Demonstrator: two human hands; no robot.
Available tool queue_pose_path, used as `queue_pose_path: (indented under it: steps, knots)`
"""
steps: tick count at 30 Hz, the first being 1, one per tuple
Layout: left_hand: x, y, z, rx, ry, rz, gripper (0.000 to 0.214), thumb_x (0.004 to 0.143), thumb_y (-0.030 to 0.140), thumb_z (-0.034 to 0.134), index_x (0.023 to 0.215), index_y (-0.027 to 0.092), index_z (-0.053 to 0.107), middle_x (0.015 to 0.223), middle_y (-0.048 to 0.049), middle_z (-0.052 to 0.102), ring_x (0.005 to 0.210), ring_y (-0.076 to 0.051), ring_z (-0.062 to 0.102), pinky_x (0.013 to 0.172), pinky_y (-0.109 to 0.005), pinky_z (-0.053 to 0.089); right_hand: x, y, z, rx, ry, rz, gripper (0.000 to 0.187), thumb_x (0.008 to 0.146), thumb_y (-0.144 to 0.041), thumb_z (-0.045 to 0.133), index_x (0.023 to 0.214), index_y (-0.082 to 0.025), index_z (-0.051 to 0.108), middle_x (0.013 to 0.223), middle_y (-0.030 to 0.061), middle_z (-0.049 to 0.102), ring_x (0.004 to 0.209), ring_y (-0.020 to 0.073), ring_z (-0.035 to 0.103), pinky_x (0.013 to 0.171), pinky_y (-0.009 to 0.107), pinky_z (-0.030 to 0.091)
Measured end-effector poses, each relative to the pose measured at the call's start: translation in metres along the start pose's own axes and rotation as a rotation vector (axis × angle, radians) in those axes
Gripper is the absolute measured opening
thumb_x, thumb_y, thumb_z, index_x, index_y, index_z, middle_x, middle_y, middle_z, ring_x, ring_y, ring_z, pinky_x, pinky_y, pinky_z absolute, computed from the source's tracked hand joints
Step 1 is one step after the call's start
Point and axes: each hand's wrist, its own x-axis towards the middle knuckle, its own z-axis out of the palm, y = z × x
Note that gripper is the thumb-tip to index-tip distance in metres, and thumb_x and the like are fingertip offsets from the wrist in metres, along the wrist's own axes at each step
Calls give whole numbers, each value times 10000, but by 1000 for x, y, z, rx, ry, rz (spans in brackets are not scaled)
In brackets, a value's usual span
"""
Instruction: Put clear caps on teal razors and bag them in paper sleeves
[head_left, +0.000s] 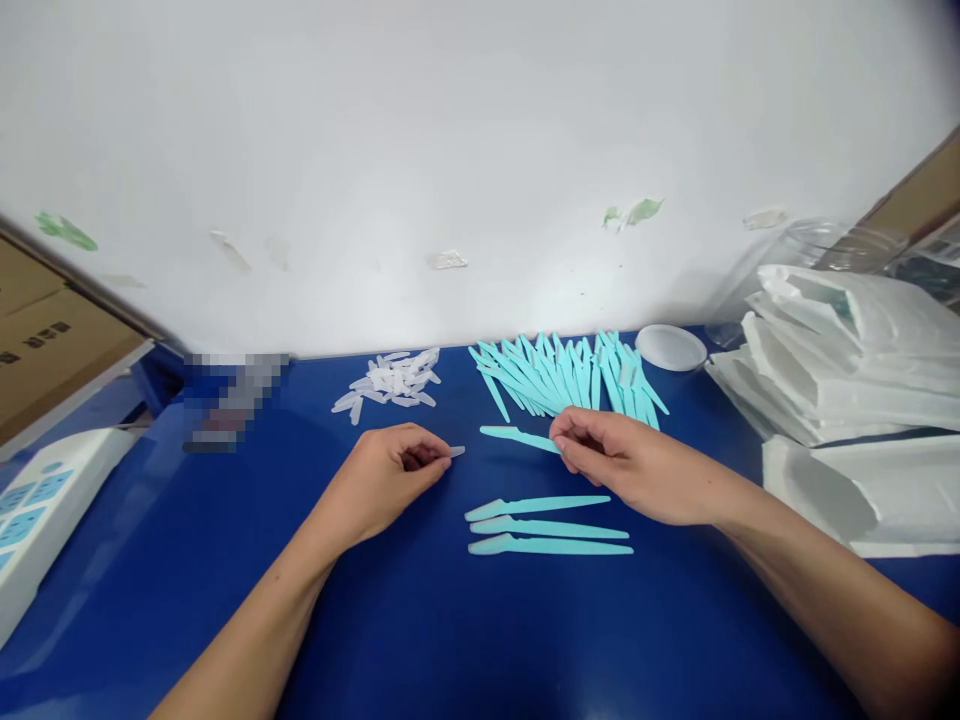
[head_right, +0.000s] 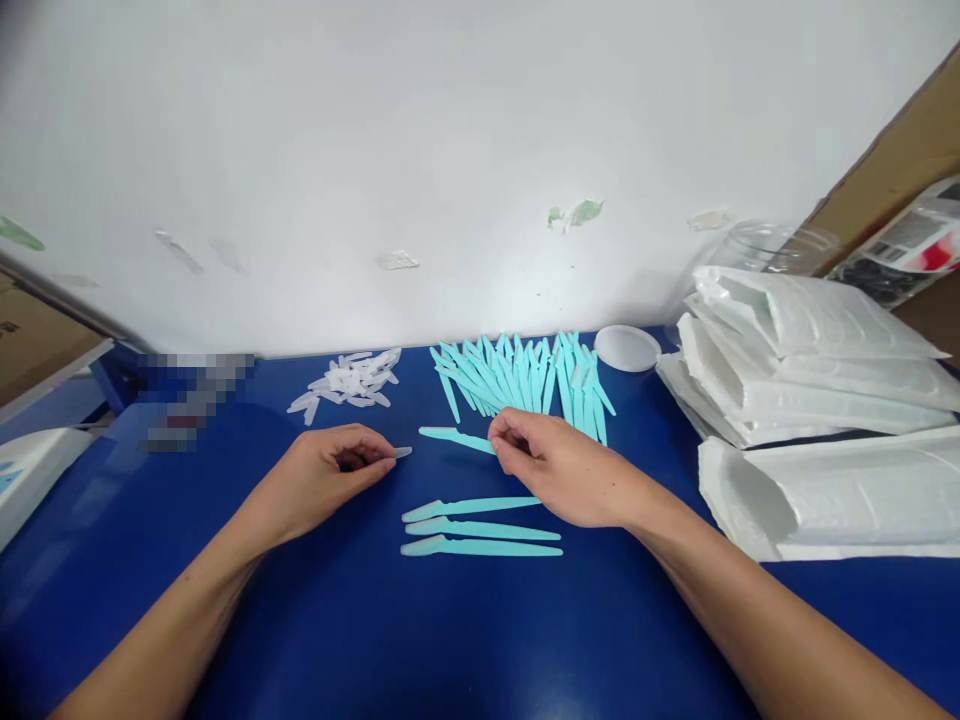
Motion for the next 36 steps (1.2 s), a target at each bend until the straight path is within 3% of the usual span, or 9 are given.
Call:
queue_pose_path:
  steps: [3,6,8,13,16,19,24,27,36]
  knots:
    - [0,3,6,203,44,85,202,937,416,636,936,263,769,981,-16,719,760,-165,614,659,-288,453,2,3,0,-56,-3,27,289,1036,-475,404,892,-244,500,751,-45,484,633,125,388,557,283,345]
    - [-2,5,5,280,56,82,309,970,397,585,1246,323,700,988,-4,706,791,-171,606,676,-290,446,4,5,0,-94,0,37,288,1034,-464,408,875,-242,498,730,-47,475,628,125,384,555,288,338]
    - [-2,5,3,262,20,68,367,990,416,549,1337,345,647,1029,-8,694,819,-176,599,686,-292,446,4,5,0,-97,0,45,287,1033,-464,410,872,-242,497,721,-50,467,622,124,375,550,288,333]
    - [0,7,0,-157,14,-67,271,934,491,652,1070,266,718,975,-16,697,829,-169,613,716,-281,469,3,4,0,-82,-9,43,287,1026,-472,421,877,-242,503,717,-51,453,618,122,362,542,284,327]
    - [4,7,2,-514,45,-117,321,868,439,762,1094,228,677,921,-16,707,802,-148,635,754,-274,513,2,1,-1,-79,-17,45,291,1021,-477,433,871,-239,505,713,-52,450,611,118,351,533,278,320]
    - [7,7,6,-691,57,-145,350,841,381,807,1109,204,668,873,-20,722,780,-139,659,753,-268,554,2,-1,-1,-63,-22,35,288,1022,-471,434,872,-236,506,708,-54,440,608,115,346,535,272,323]
    - [9,4,9,-795,69,-184,264,803,335,847,934,182,677,956,-37,751,836,-145,711,801,-268,599,3,0,-1,-33,-37,27,288,1024,-470,427,879,-236,512,713,-49,442,611,120,352,539,273,322]
    - [9,3,9,-794,93,-207,262,781,331,862,924,178,704,889,-15,724,779,-136,708,767,-263,615,2,2,-2,-5,-44,22,292,1020,-480,430,891,-235,522,728,-41,462,622,124,365,550,273,335]
    - [8,6,8,-778,-33,-211,243,846,351,809,913,156,680,822,-32,749,701,-125,705,668,-229,599,4,4,-7,55,-54,27,232,989,-434,489,887,-230,528,733,-37,478,618,119,377,556,266,346]
